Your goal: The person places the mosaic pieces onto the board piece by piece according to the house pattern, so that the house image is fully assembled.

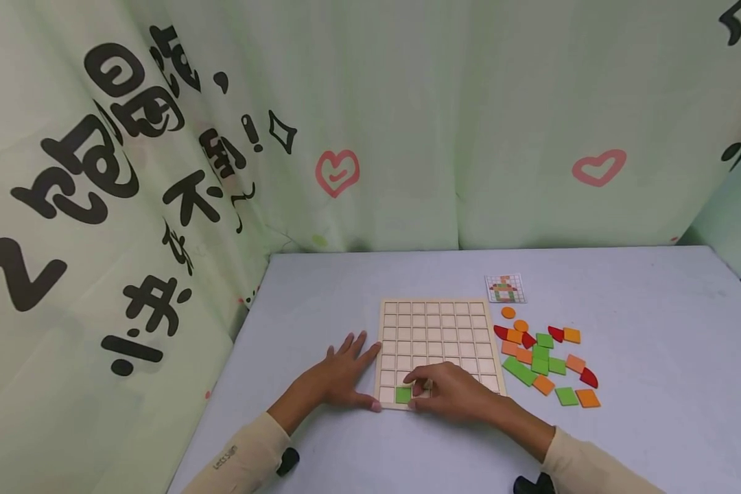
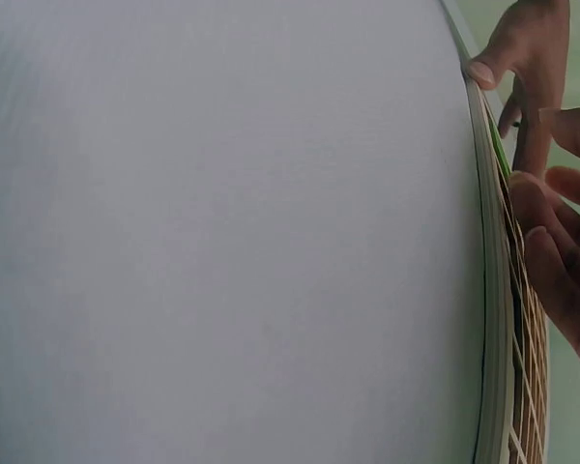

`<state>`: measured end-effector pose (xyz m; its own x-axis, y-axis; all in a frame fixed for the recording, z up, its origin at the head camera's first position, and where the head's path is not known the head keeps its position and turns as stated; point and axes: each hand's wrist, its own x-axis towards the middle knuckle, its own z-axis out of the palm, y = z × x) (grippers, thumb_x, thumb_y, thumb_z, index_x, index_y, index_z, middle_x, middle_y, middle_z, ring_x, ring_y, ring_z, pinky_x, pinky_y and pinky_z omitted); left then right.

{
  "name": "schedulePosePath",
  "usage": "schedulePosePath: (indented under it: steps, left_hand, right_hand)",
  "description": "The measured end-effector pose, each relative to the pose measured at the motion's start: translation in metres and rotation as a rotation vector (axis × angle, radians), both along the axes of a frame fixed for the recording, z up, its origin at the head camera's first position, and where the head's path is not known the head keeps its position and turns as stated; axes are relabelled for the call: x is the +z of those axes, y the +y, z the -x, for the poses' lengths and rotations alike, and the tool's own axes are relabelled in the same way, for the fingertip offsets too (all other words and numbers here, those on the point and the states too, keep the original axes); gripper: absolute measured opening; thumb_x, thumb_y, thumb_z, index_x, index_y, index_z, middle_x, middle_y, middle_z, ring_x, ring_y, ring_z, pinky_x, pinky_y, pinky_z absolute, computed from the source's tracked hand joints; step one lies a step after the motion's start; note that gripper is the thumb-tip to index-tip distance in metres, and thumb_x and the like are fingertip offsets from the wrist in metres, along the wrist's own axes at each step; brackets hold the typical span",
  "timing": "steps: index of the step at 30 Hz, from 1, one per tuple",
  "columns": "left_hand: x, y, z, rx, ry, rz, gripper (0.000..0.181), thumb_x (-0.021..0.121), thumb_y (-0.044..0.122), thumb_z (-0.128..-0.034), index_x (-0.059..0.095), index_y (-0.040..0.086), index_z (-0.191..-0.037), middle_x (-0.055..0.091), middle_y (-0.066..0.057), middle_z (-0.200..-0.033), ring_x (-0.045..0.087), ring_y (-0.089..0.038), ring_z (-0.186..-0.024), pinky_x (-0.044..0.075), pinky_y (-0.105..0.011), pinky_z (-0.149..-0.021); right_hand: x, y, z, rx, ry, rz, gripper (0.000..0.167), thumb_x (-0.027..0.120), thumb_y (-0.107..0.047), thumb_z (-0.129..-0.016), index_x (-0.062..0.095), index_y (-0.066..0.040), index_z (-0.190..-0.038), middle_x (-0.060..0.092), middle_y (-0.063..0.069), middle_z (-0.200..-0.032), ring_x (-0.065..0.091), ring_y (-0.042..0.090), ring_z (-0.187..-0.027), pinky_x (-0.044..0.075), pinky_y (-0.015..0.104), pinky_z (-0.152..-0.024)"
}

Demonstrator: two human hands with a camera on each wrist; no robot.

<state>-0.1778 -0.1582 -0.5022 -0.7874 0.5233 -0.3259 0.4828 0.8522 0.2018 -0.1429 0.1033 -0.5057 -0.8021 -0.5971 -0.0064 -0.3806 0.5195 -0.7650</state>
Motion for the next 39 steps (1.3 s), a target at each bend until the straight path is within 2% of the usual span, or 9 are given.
schedulePosePath:
  steps: [5,11,17,20,26,30,34,39]
  left_hand:
    - [0.000,0.001,0.000,0.007,-0.003,0.007,0.111,0.068,0.077,-0.0753,0.024,0.022,-0.161,0.017,-0.015,-0.168,0.015,-0.039,-0.155,0.029,-0.066,-0.114]
    - [0.000,0.001,0.000,0.001,0.000,0.015,0.112,0.067,0.077,-0.0755,0.022,0.022,-0.161,0.016,-0.015,-0.168,0.014,-0.039,-0.155,0.029,-0.066,-0.114]
    - [0.000,0.001,0.001,-0.001,0.000,0.020,0.112,0.067,0.078,-0.0754,0.022,0.022,-0.161,0.015,-0.015,-0.168,0.014,-0.039,-0.155,0.030,-0.066,-0.113]
    - [0.000,0.001,0.001,0.000,-0.003,0.027,0.112,0.067,0.078,-0.0751,0.022,0.023,-0.161,0.015,-0.014,-0.168,0.014,-0.039,-0.155,0.030,-0.066,-0.114]
    - [0.001,0.001,0.001,-0.006,-0.002,0.014,0.111,0.067,0.077,-0.0758,0.022,0.022,-0.161,0.016,-0.015,-0.168,0.014,-0.039,-0.155,0.029,-0.066,-0.114]
    - [-0.001,0.000,0.001,-0.010,0.001,0.006,0.111,0.066,0.077,-0.0762,0.022,0.021,-0.161,0.015,-0.015,-0.168,0.014,-0.040,-0.155,0.029,-0.066,-0.114]
    - [-0.001,-0.001,0.001,-0.014,0.010,0.010,0.112,0.066,0.078,-0.0762,0.022,0.021,-0.161,0.016,-0.016,-0.168,0.014,-0.040,-0.155,0.030,-0.066,-0.113]
    - [-0.001,-0.001,0.001,-0.016,0.011,0.014,0.111,0.066,0.078,-0.0763,0.022,0.021,-0.161,0.016,-0.016,-0.168,0.015,-0.040,-0.155,0.030,-0.066,-0.113]
  right_hand:
    - [0.001,0.016,0.002,0.017,-0.032,0.066,0.028,0.074,-0.025,-0.092,0.072,-0.012,-0.116,0.069,-0.012,-0.089,0.052,0.001,-0.058,0.047,0.020,-0.055]
    - [0.001,0.042,0.007,-0.046,-0.063,0.055,0.029,0.071,-0.031,-0.095,0.072,-0.012,-0.117,0.068,-0.011,-0.091,0.054,0.004,-0.061,0.046,0.020,-0.055]
    - [0.000,0.073,0.009,-0.136,0.000,0.036,0.031,0.072,-0.030,-0.094,0.070,-0.010,-0.118,0.069,-0.008,-0.091,0.052,0.004,-0.058,0.045,0.021,-0.052]
    - [0.000,0.088,0.010,-0.183,0.023,0.012,0.031,0.072,-0.028,-0.094,0.070,-0.010,-0.119,0.069,-0.007,-0.091,0.053,0.005,-0.057,0.046,0.021,-0.052]
    - [0.006,0.115,0.012,-0.289,0.018,-0.025,0.036,0.076,-0.026,-0.091,0.069,-0.008,-0.121,0.068,-0.005,-0.092,0.053,0.007,-0.060,0.045,0.021,-0.054]
    - [0.008,0.131,0.011,-0.319,0.069,-0.051,0.033,0.077,-0.020,-0.089,0.069,-0.007,-0.119,0.069,-0.004,-0.093,0.049,0.007,-0.059,0.042,0.021,-0.053]
    - [0.006,0.141,0.009,-0.366,0.088,-0.127,0.035,0.081,-0.023,-0.086,0.072,-0.011,-0.117,0.071,-0.004,-0.099,0.050,0.008,-0.069,0.043,0.020,-0.056]
    - [0.002,0.146,0.007,-0.381,0.094,-0.212,0.035,0.081,-0.027,-0.085,0.074,-0.014,-0.116,0.068,-0.005,-0.100,0.051,0.012,-0.083,0.043,0.021,-0.061]
